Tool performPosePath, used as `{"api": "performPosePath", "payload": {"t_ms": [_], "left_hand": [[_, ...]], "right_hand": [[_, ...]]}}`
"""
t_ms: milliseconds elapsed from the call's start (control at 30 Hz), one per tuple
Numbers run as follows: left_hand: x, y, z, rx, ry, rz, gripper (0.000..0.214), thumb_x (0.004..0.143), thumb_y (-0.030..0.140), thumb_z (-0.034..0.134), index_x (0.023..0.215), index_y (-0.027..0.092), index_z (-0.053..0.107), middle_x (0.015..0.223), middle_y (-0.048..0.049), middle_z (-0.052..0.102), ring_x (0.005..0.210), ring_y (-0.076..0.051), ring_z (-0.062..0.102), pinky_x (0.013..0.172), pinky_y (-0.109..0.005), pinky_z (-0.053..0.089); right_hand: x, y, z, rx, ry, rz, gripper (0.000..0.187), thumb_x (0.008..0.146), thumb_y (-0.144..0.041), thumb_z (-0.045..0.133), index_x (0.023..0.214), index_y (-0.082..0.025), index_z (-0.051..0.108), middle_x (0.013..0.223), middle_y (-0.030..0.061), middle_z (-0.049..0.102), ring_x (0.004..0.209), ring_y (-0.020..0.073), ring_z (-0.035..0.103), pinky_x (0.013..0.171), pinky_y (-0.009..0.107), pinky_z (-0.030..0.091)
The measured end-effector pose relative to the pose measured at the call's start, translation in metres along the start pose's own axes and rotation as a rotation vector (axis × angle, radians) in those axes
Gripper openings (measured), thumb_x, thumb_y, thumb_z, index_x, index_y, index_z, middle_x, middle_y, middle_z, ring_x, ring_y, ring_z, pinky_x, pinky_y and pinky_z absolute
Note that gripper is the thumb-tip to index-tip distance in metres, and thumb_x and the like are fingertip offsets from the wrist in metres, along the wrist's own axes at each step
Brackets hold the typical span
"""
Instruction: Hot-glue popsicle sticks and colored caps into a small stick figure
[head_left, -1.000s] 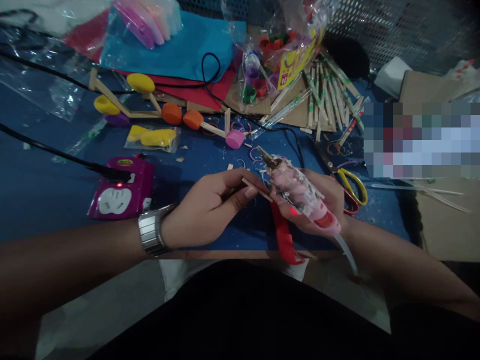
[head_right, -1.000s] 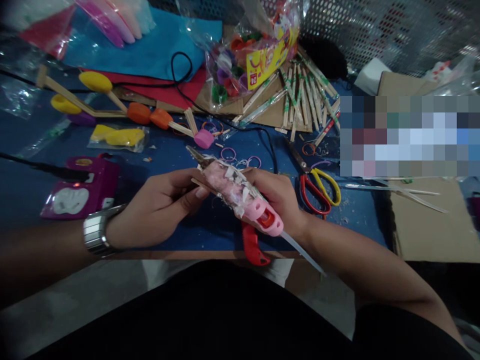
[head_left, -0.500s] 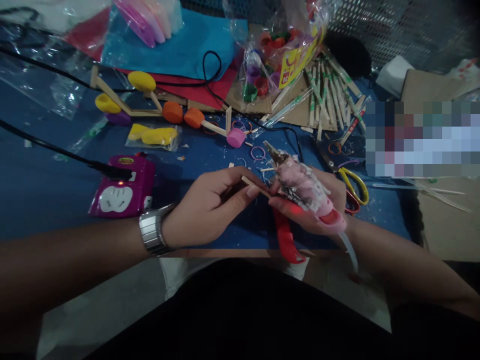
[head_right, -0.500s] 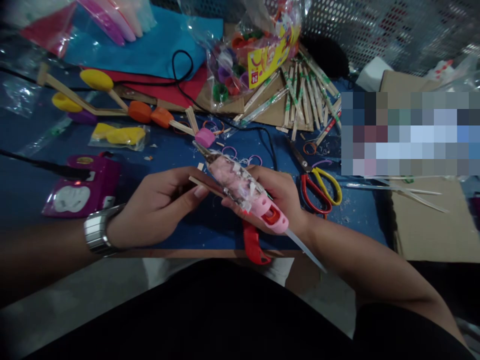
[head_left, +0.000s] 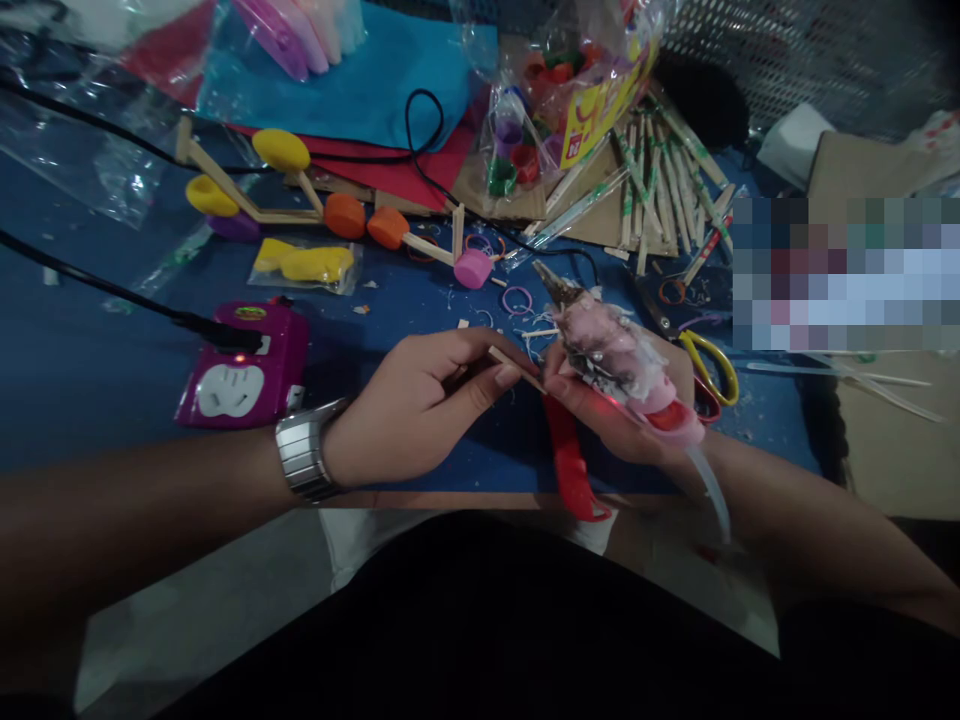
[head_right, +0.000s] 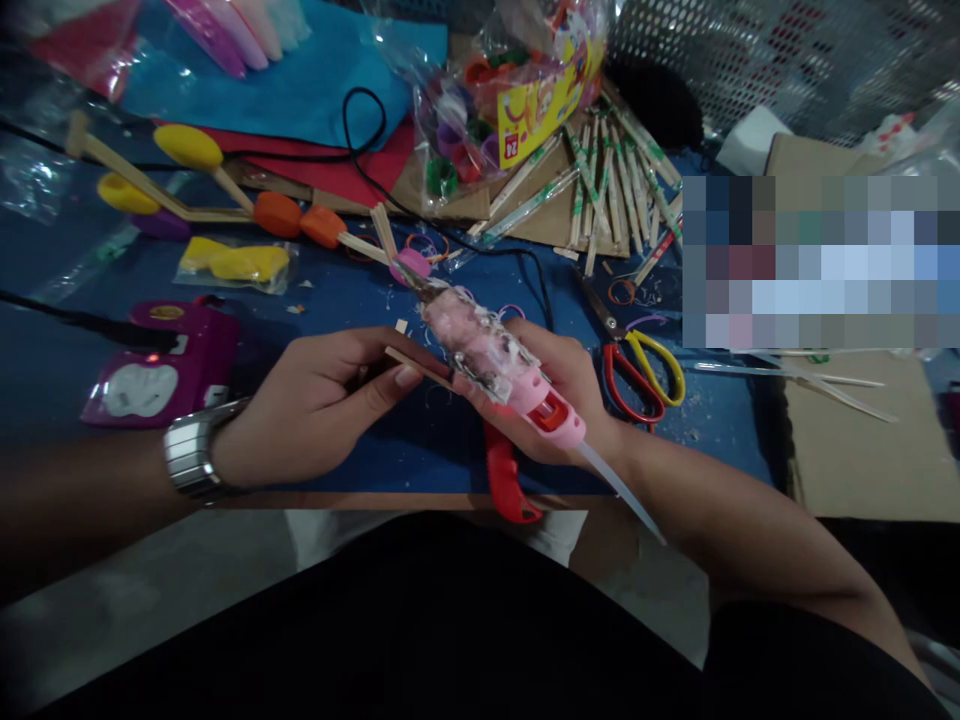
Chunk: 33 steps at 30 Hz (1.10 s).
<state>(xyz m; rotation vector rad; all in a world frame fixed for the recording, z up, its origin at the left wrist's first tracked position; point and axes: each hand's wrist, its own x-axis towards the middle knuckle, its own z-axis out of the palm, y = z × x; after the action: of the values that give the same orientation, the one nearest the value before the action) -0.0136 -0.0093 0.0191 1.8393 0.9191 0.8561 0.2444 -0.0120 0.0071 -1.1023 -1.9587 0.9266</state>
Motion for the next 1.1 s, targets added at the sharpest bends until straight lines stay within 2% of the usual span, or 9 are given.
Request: {"api": "performPosePath", "payload": {"t_ms": [100,167,300,433,567,700,900,1100], "left_hand": [[-0.0003,0.0011,0.0006,-0.041,0.008,0.003,0.022,0.113,0.031,0.062,0.107,0.022,0.081,0.099,-0.0013,0.085,0.088,-0.015,0.077,0.082,-0.023,0.059],[-0.0005,0.0020,0.0010,-0.061,0.025,-0.003,0.020,0.112,0.029,0.062,0.106,0.021,0.080,0.099,-0.0022,0.085,0.089,-0.016,0.078,0.082,-0.023,0.060],[-0.0004,0.0027,0.0014,-0.047,0.041,-0.004,0.016,0.110,0.026,0.064,0.105,0.021,0.079,0.091,-0.0011,0.083,0.086,-0.016,0.078,0.080,-0.023,0.060],[-0.0007,0.0011,0.0015,-0.037,0.031,-0.003,0.016,0.111,0.026,0.063,0.107,0.021,0.078,0.097,-0.0011,0.084,0.085,-0.015,0.077,0.079,-0.023,0.058],[-0.0008,-0.0009,0.0015,-0.034,0.031,0.007,0.016,0.111,0.025,0.063,0.107,0.021,0.078,0.097,-0.0007,0.084,0.087,-0.015,0.077,0.080,-0.022,0.058],[-0.0004,-0.0013,0.0008,-0.017,0.013,0.016,0.017,0.111,0.025,0.064,0.107,0.020,0.079,0.092,0.0001,0.081,0.087,-0.015,0.076,0.081,-0.022,0.058],[0.0010,-0.0007,0.0005,-0.037,0.002,0.008,0.016,0.112,0.024,0.063,0.108,0.020,0.078,0.096,0.0006,0.082,0.086,-0.014,0.074,0.079,-0.020,0.056],[0.0043,0.0009,0.0027,-0.154,-0.012,-0.022,0.026,0.111,0.029,0.065,0.087,0.018,0.067,0.090,0.0003,0.078,0.084,-0.014,0.072,0.079,-0.021,0.056]], "right_hand": [[0.0012,-0.0041,0.0002,-0.054,-0.002,-0.037,0.015,0.092,-0.029,0.082,0.089,-0.025,0.068,0.077,0.0002,0.067,0.074,0.0189,0.061,0.067,0.033,0.051],[0.0017,-0.0046,0.0002,-0.050,0.010,-0.116,0.013,0.091,-0.022,0.081,0.096,-0.024,0.069,0.084,0.0005,0.072,0.077,0.0180,0.066,0.071,0.032,0.054],[0.0004,-0.0028,0.0001,-0.057,0.043,-0.268,0.022,0.086,-0.016,0.084,0.102,-0.022,0.071,0.098,0.0015,0.079,0.084,0.0170,0.073,0.078,0.029,0.058],[-0.0012,-0.0009,0.0006,-0.084,0.101,-0.250,0.023,0.084,-0.017,0.088,0.099,-0.022,0.073,0.094,0.0006,0.080,0.082,0.0167,0.075,0.077,0.028,0.059],[0.0004,0.0016,0.0018,-0.040,0.086,-0.267,0.021,0.085,-0.019,0.087,0.100,-0.022,0.072,0.094,0.0010,0.080,0.080,0.0166,0.075,0.073,0.027,0.059],[0.0017,0.0003,0.0041,-0.002,0.056,-0.295,0.021,0.087,-0.015,0.084,0.102,-0.021,0.070,0.099,0.0017,0.080,0.085,0.0162,0.076,0.078,0.026,0.060],[-0.0008,-0.0060,0.0066,-0.021,0.081,-0.223,0.019,0.090,-0.018,0.083,0.101,-0.025,0.069,0.098,0.0020,0.081,0.083,0.0201,0.078,0.079,0.032,0.064],[-0.0017,-0.0018,0.0056,-0.066,0.048,-0.273,0.023,0.088,-0.016,0.086,0.104,-0.025,0.072,0.107,0.0052,0.082,0.088,0.0221,0.079,0.081,0.034,0.066]]}}
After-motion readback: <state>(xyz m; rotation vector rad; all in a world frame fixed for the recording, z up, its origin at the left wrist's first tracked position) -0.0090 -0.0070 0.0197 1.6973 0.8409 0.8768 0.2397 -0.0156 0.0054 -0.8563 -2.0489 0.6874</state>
